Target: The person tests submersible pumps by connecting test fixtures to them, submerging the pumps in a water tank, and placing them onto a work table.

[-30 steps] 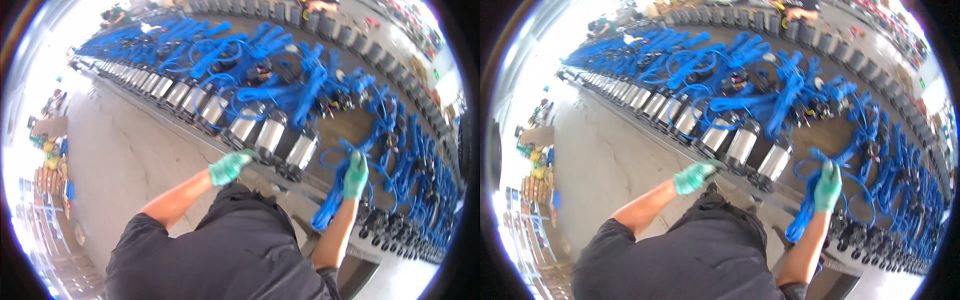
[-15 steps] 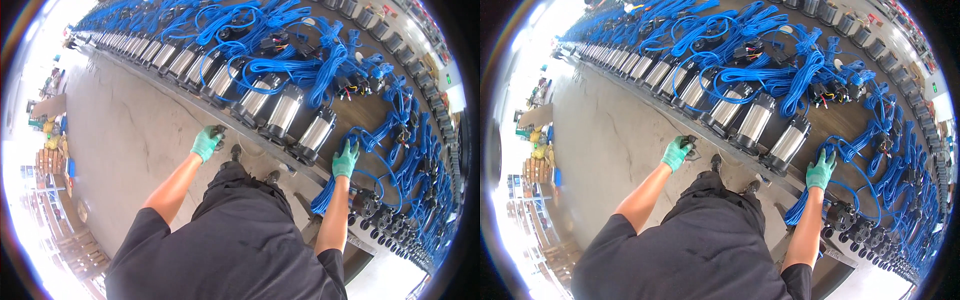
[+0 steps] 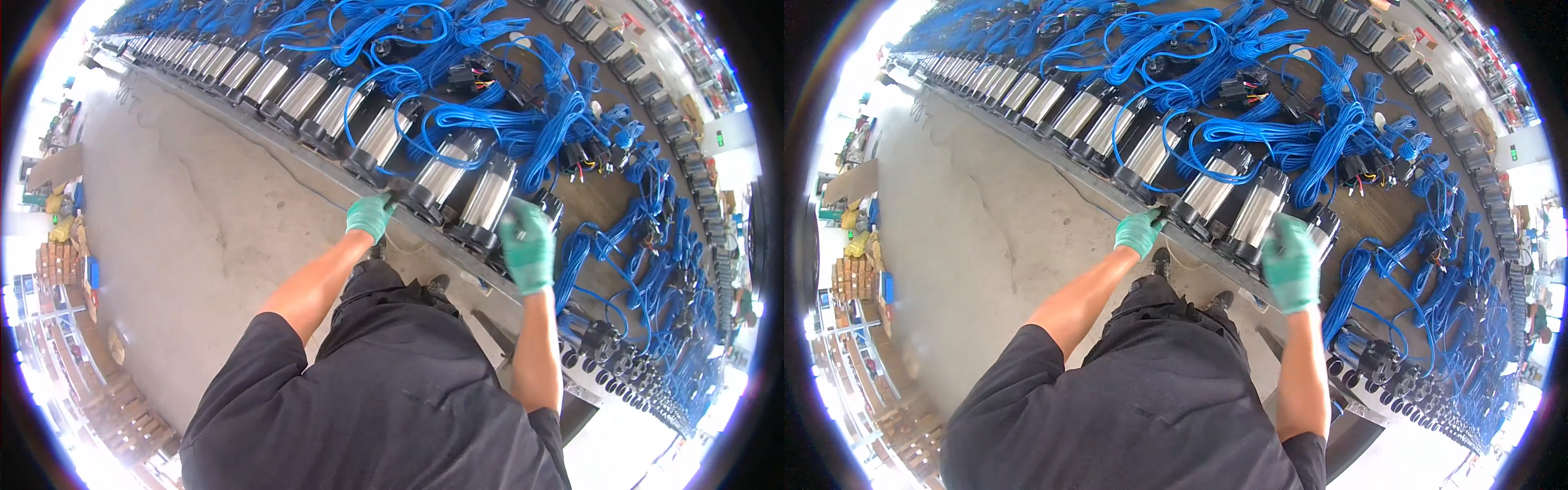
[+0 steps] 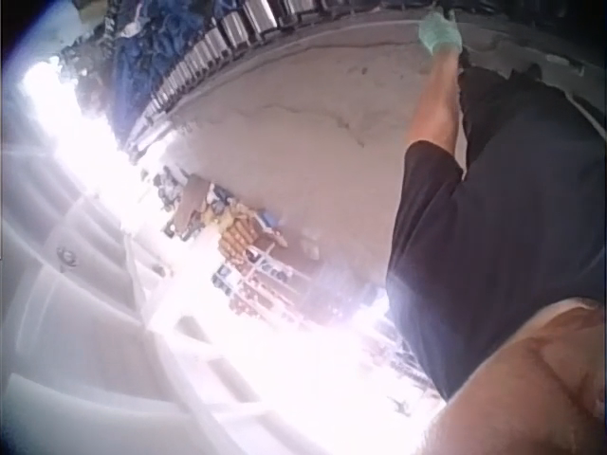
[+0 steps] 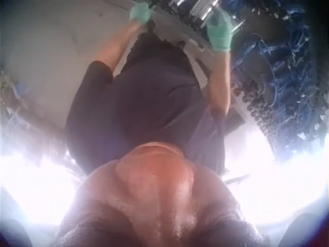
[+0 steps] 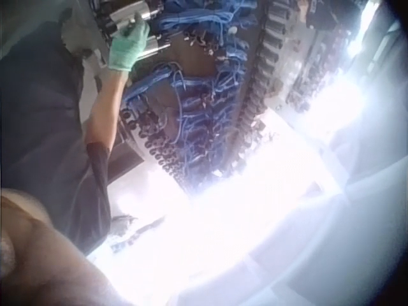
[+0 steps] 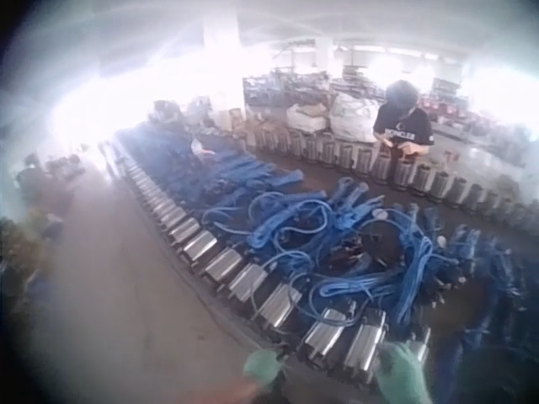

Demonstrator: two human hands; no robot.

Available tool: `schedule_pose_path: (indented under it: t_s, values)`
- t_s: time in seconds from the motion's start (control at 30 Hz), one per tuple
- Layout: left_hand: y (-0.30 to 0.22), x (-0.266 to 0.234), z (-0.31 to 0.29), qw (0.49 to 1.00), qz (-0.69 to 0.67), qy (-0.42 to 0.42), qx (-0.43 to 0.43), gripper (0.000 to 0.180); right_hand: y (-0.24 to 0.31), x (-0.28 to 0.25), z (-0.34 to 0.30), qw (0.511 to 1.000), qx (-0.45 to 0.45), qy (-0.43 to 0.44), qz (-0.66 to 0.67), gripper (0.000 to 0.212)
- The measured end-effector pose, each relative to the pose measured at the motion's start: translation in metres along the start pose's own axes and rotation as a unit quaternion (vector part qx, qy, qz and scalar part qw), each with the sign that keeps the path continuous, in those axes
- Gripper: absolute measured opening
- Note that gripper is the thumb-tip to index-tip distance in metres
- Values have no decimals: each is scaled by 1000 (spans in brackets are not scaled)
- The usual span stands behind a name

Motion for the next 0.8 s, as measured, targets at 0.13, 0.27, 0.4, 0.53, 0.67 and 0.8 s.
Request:
schedule_pose_path:
  t_s: [0.13,0.27,0.4,0.53,0.67,0.8]
  values:
    - [-9,9,10,996,59,59,36,27,66,73,34,993,-71,80,45,37]
    - [-25,-13,-8,989,98,16,106,23,66,120,40,989,-106,93,-34,36]
    - [-11,-1,-9,994,64,4,88,22,61,145,35,990,-67,123,0,37]
    - [-9,8,0,993,58,82,60,23,62,145,33,992,-55,115,10,39]
    - [-13,21,28,968,8,246,44,29,63,144,31,990,-19,132,34,41]
    - [-9,27,17,874,-188,441,-83,36,62,144,32,992,-16,125,30,43]
Point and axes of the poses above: each hand's wrist, its own z-axis towards the middle knuckle, its own x-axis out of the palm, y = z × x, the point moved 8 cm from there along z, towards the middle knuckle, and after that the axes turned 10 degrees about -x, right-handed, at the moved point
